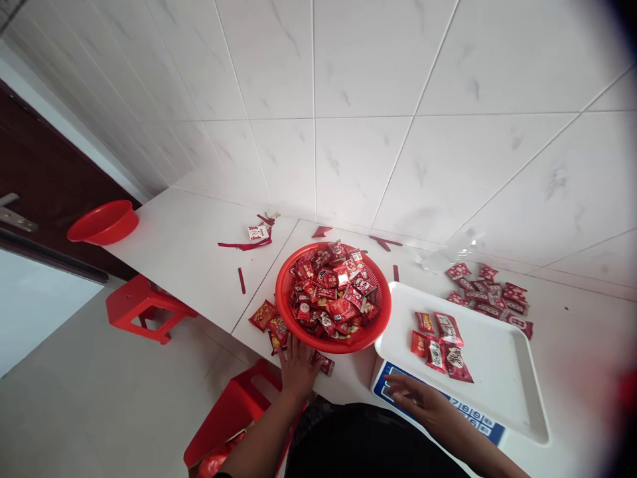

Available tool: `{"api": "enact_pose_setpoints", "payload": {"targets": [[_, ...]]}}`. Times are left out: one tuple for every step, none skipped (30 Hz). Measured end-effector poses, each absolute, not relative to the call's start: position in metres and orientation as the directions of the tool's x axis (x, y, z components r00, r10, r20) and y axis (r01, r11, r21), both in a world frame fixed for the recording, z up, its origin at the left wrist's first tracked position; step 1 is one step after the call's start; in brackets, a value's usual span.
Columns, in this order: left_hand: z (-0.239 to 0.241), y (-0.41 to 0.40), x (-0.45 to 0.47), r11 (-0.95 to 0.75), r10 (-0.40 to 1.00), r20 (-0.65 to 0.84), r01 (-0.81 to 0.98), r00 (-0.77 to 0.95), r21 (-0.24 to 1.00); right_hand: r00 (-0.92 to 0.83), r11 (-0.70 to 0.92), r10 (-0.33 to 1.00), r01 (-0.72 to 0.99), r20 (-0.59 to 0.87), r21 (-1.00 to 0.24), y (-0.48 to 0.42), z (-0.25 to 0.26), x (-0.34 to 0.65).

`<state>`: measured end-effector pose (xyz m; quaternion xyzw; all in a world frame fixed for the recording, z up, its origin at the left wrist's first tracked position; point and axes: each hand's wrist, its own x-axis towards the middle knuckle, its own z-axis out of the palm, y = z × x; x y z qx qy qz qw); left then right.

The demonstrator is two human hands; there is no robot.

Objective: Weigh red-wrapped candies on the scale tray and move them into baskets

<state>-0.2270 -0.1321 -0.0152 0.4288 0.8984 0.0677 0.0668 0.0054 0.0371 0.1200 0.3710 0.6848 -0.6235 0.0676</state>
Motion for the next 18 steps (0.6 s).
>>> {"api": "enact_pose_setpoints", "payload": {"targets": [[-0.014,-0.134,-0.233,0.628,0.775,-0.049,0.761,-0.629,0.163,-0.717,-0.042,0.422,0.595,-0.554,-0.803,0.036,0.118,0.003],[-0.011,-0.134,-0.240,0.639,0.767,-0.043,0.755,-0.640,0.147,-0.723,-0.031,0.418,0.594,-0.550,-0.804,0.036,0.116,0.001],[-0.008,-0.135,-0.247,0.652,0.756,-0.044,0.747,-0.653,0.132,-0.731,-0.021,0.411,0.590,-0.545,-0.807,0.035,0.114,-0.003],[-0.005,-0.135,-0.255,0.665,0.746,-0.053,0.738,-0.664,0.118,-0.740,-0.015,0.403,0.584,-0.539,-0.812,0.034,0.114,-0.006],[-0.002,-0.135,-0.263,0.676,0.737,-0.070,0.729,-0.672,0.108,-0.747,-0.011,0.393,0.579,-0.535,-0.816,0.034,0.113,-0.010],[0.001,-0.135,-0.271,0.690,0.724,-0.092,0.717,-0.684,0.100,-0.754,-0.008,0.384,0.574,-0.532,-0.819,0.034,0.114,-0.013],[0.003,-0.135,-0.277,0.709,0.705,-0.115,0.699,-0.699,0.098,-0.758,-0.006,0.378,0.572,-0.531,-0.821,0.033,0.114,-0.016],[0.004,-0.135,-0.282,0.730,0.684,-0.138,0.676,-0.717,0.101,-0.760,-0.002,0.374,0.573,-0.532,-0.820,0.033,0.115,-0.018],[0.005,-0.136,-0.286,0.750,0.661,-0.161,0.652,-0.733,0.108,-0.758,0.005,0.372,0.578,-0.535,-0.816,0.033,0.115,-0.020],[0.005,-0.136,-0.289,0.766,0.642,-0.183,0.632,-0.745,0.118,-0.755,0.012,0.371,0.586,-0.540,-0.810,0.032,0.116,-0.022],[0.005,-0.135,-0.290,0.773,0.634,-0.203,0.622,-0.746,0.128,-0.751,0.019,0.370,0.595,-0.547,-0.804,0.032,0.116,-0.023],[0.004,-0.134,-0.289,0.769,0.638,-0.223,0.624,-0.737,0.137,-0.746,0.026,0.370,0.604,-0.554,-0.797,0.032,0.116,-0.024],[0.003,-0.133,-0.288,0.756,0.653,-0.240,0.638,-0.719,0.145,-0.741,0.030,0.370,0.612,-0.560,-0.790,0.032,0.116,-0.024],[0.001,-0.130,-0.287,0.741,0.669,-0.253,0.654,-0.699,0.151,-0.737,0.032,0.373,0.618,-0.564,-0.785,0.031,0.115,-0.025],[-0.001,-0.128,-0.285,0.730,0.680,-0.264,0.664,-0.684,0.158,-0.734,0.033,0.376,0.621,-0.566,-0.783,0.031,0.114,-0.026],[-0.002,-0.125,-0.285,0.727,0.683,-0.271,0.666,-0.678,0.165,-0.731,0.032,0.381,0.622,-0.566,-0.782,0.030,0.113,-0.026],[-0.004,-0.122,-0.285,0.731,0.680,-0.274,0.661,-0.681,0.171,-0.729,0.030,0.388,0.622,-0.564,-0.782,0.029,0.112,-0.027],[-0.005,-0.119,-0.287,0.739,0.671,-0.270,0.651,-0.690,0.175,-0.726,0.029,0.397,0.621,-0.561,-0.783,0.029,0.110,-0.028]]}}
